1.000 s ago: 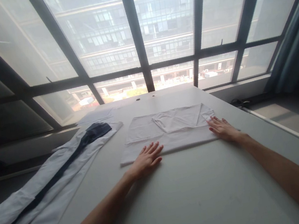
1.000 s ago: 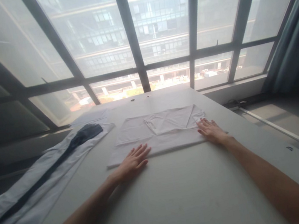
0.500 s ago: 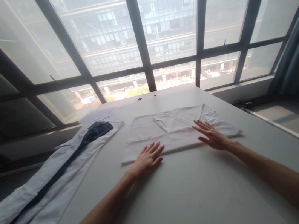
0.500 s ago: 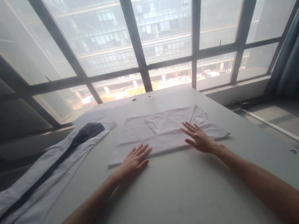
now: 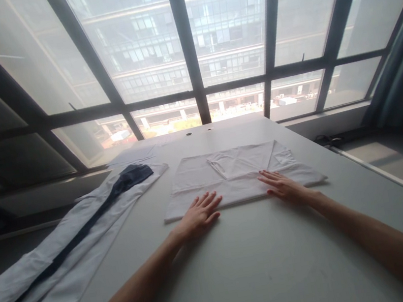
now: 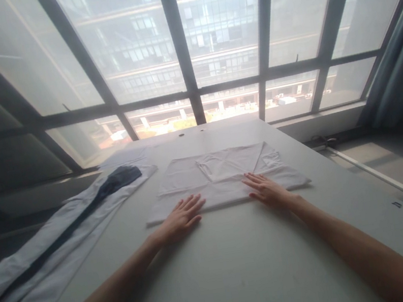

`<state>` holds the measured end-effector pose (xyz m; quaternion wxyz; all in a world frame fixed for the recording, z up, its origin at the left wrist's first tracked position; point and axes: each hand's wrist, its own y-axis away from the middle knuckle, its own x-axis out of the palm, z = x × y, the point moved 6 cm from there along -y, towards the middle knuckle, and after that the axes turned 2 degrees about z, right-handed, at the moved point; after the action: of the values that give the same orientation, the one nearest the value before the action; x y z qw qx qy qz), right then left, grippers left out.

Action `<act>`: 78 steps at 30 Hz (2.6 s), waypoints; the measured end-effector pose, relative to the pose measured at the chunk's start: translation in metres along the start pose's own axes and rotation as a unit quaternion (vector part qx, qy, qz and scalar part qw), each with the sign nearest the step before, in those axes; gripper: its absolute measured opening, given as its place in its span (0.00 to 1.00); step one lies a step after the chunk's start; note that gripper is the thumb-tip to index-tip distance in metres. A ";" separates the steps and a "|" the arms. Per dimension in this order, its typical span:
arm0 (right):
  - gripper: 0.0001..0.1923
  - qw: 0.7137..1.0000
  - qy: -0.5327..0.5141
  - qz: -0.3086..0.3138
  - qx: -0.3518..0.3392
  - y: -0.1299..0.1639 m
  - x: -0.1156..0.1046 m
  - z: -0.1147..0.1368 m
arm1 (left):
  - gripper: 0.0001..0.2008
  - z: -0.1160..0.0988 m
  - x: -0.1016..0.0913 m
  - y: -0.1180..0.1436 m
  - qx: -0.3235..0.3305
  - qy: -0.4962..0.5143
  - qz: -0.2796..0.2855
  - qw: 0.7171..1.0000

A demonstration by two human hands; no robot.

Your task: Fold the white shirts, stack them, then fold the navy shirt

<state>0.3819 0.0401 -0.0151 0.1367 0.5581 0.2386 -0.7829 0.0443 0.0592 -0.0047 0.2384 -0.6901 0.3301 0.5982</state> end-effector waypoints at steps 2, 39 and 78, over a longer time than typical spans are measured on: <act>0.30 1.000 -0.002 0.007 -0.018 -0.001 0.001 0.006 | 0.31 0.001 0.001 -0.001 -0.001 -0.001 0.000 1.000; 0.26 0.999 -0.010 -0.019 -0.047 -0.001 0.002 0.007 | 0.32 0.000 -0.003 -0.001 -0.003 0.023 -0.035 0.999; 0.21 0.992 -0.040 0.025 -0.117 -0.003 -0.009 0.084 | 0.29 -0.059 0.006 -0.002 0.118 0.037 0.001 0.992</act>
<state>0.3156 -0.0024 0.0162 0.2301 0.5124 0.3089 -0.7675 0.0857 0.0163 -0.0004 0.3052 -0.6787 0.4077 0.5291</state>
